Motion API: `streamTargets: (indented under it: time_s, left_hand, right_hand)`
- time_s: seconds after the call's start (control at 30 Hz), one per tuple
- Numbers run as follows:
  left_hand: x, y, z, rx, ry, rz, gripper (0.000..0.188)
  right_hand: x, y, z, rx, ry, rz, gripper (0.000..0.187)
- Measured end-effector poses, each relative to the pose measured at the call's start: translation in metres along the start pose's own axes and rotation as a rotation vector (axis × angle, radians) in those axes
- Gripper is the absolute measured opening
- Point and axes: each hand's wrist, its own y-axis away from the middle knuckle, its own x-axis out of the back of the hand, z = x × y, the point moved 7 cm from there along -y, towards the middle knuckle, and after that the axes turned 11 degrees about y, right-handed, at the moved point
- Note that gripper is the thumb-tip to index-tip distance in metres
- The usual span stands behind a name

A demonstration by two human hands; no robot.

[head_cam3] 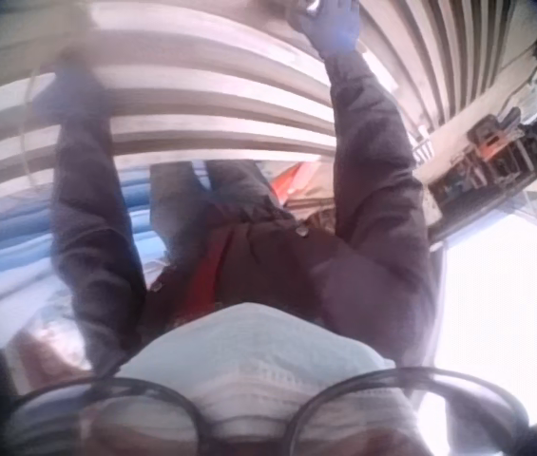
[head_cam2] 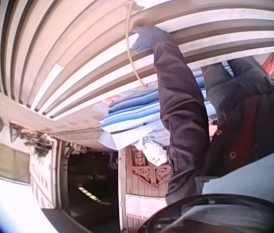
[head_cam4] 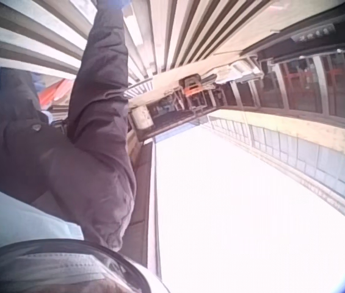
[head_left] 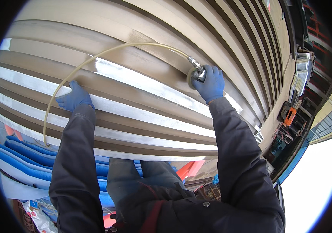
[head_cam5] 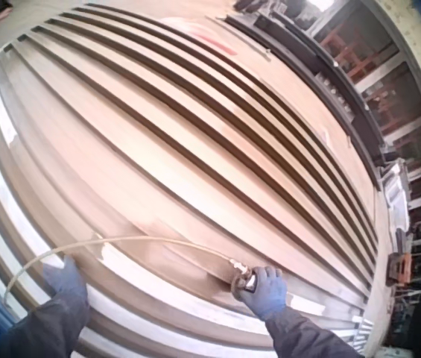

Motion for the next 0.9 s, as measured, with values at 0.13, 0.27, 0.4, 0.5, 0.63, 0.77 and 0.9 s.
streamTargets:
  time_s: [0.13,0.27,0.4,0.5,0.63,0.77,0.9]
  left_hand:
    - [0.001,0.0,-0.001,0.032,0.013,-0.017,0.111]
    - [0.006,0.008,0.009,-0.029,-0.013,0.066,0.107]
    - [0.009,0.008,0.011,-0.007,-0.016,0.088,0.1]
    - [0.008,0.004,0.012,-0.018,-0.061,0.114,0.099]
    - [0.004,-0.001,0.007,0.032,-0.076,0.087,0.101]
    - [0.003,-0.002,0.01,0.042,-0.11,0.061,0.107]
    - [0.006,0.006,0.008,0.046,-0.028,0.052,0.108]
  right_hand:
    - [-0.009,0.026,0.039,0.001,-0.032,0.007,0.061]
    - [0.001,0.008,0.008,0.1,-0.108,0.103,0.053]
    - [0.013,-0.036,-0.037,0.195,-0.093,0.193,0.047]
    - [0.01,-0.037,-0.033,0.213,-0.071,0.2,0.045]
    - [-0.002,-0.006,0.021,0.113,-0.008,0.066,0.045]
    - [-0.008,0.0,0.035,0.028,0.041,-0.022,0.046]
    - [-0.009,-0.018,-0.002,0.152,-0.03,0.108,0.055]
